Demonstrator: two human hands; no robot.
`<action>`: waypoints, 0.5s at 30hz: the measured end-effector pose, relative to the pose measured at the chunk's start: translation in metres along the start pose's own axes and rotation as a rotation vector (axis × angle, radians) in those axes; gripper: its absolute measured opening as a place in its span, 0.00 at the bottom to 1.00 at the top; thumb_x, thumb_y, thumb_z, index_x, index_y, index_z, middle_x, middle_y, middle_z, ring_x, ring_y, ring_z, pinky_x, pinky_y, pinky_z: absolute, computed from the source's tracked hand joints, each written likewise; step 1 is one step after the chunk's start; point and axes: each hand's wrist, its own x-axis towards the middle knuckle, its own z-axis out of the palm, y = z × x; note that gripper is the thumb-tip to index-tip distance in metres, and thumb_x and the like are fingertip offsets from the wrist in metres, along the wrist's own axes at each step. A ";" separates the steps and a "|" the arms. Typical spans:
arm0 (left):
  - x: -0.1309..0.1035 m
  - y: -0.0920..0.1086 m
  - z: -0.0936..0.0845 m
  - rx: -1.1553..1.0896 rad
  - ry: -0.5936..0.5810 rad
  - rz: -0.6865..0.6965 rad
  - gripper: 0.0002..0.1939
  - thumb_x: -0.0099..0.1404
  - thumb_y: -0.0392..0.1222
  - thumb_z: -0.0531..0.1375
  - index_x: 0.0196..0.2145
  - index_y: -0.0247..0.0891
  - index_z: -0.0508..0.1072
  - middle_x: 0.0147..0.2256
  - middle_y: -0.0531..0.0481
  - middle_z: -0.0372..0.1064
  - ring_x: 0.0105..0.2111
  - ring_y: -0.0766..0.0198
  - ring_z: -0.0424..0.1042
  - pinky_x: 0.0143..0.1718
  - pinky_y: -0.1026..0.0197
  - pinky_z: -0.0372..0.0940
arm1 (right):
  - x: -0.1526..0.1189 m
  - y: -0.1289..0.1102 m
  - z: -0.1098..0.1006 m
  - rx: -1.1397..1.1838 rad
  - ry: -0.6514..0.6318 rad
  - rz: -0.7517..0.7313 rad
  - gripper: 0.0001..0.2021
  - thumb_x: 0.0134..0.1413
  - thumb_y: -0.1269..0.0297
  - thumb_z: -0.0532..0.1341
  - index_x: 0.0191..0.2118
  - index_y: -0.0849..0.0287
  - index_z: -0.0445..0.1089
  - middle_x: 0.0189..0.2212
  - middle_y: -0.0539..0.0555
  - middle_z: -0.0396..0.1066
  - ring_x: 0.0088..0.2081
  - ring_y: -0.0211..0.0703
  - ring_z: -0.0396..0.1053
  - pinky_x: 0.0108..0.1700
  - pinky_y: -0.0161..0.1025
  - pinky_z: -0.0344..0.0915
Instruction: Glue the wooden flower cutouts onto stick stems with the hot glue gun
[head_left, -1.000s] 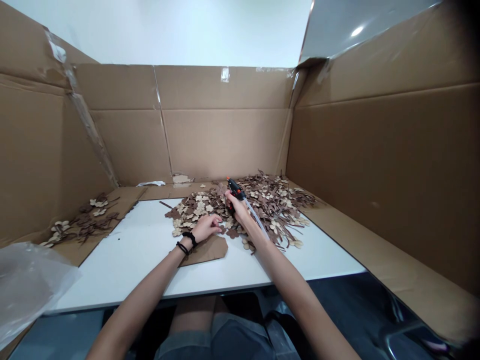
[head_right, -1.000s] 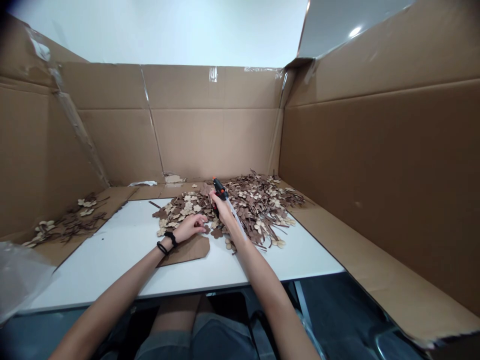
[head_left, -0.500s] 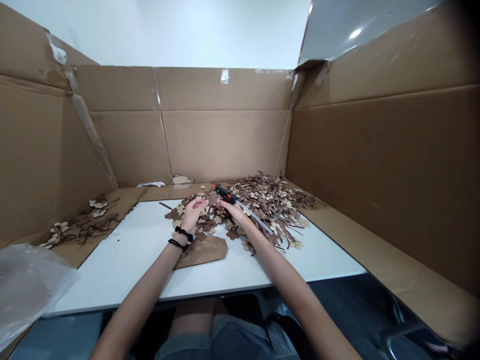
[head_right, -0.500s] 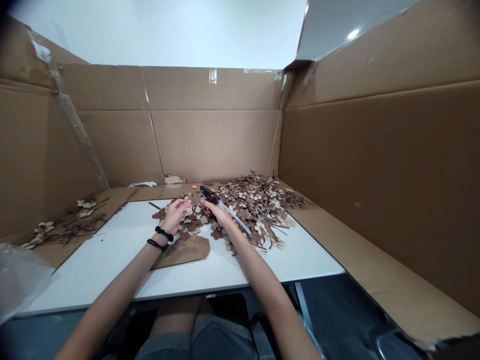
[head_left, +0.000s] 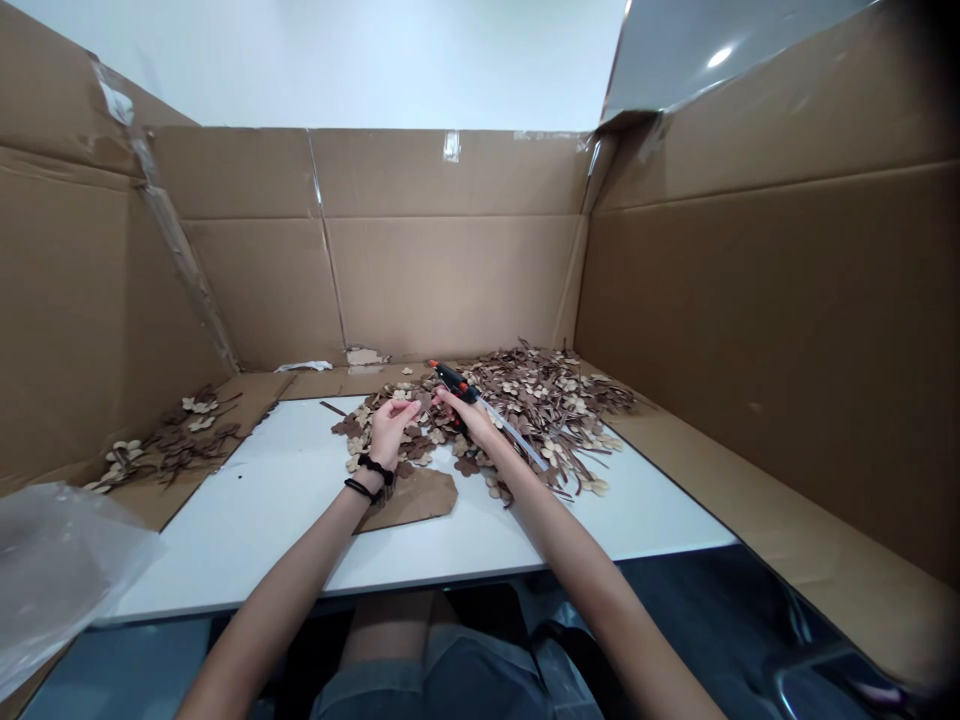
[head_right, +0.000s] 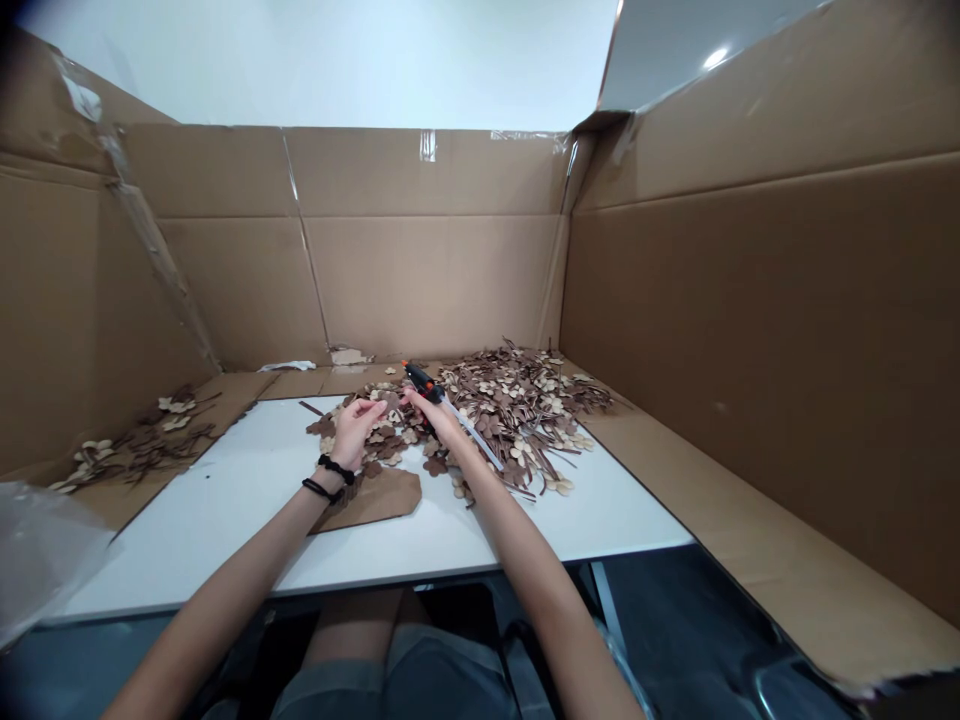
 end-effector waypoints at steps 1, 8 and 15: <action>0.000 0.000 0.000 0.034 -0.006 0.006 0.16 0.50 0.49 0.67 0.28 0.34 0.71 0.27 0.51 0.70 0.29 0.65 0.69 0.35 0.62 0.63 | 0.000 -0.001 -0.001 0.010 -0.004 -0.006 0.20 0.48 0.45 0.61 0.35 0.58 0.75 0.27 0.51 0.69 0.26 0.38 0.60 0.32 0.38 0.59; 0.001 -0.002 -0.003 0.176 -0.044 0.070 0.13 0.53 0.48 0.66 0.27 0.35 0.70 0.27 0.50 0.70 0.29 0.65 0.69 0.32 0.63 0.63 | -0.001 -0.009 0.000 0.040 -0.109 -0.027 0.20 0.44 0.46 0.64 0.38 0.58 0.74 0.31 0.54 0.72 0.33 0.45 0.66 0.39 0.43 0.64; 0.001 0.000 -0.003 0.217 -0.035 0.115 0.14 0.53 0.48 0.65 0.26 0.35 0.68 0.26 0.50 0.69 0.27 0.65 0.70 0.30 0.63 0.65 | -0.007 -0.017 -0.001 -0.085 -0.157 -0.015 0.19 0.44 0.49 0.64 0.38 0.56 0.74 0.35 0.53 0.74 0.40 0.49 0.68 0.47 0.47 0.64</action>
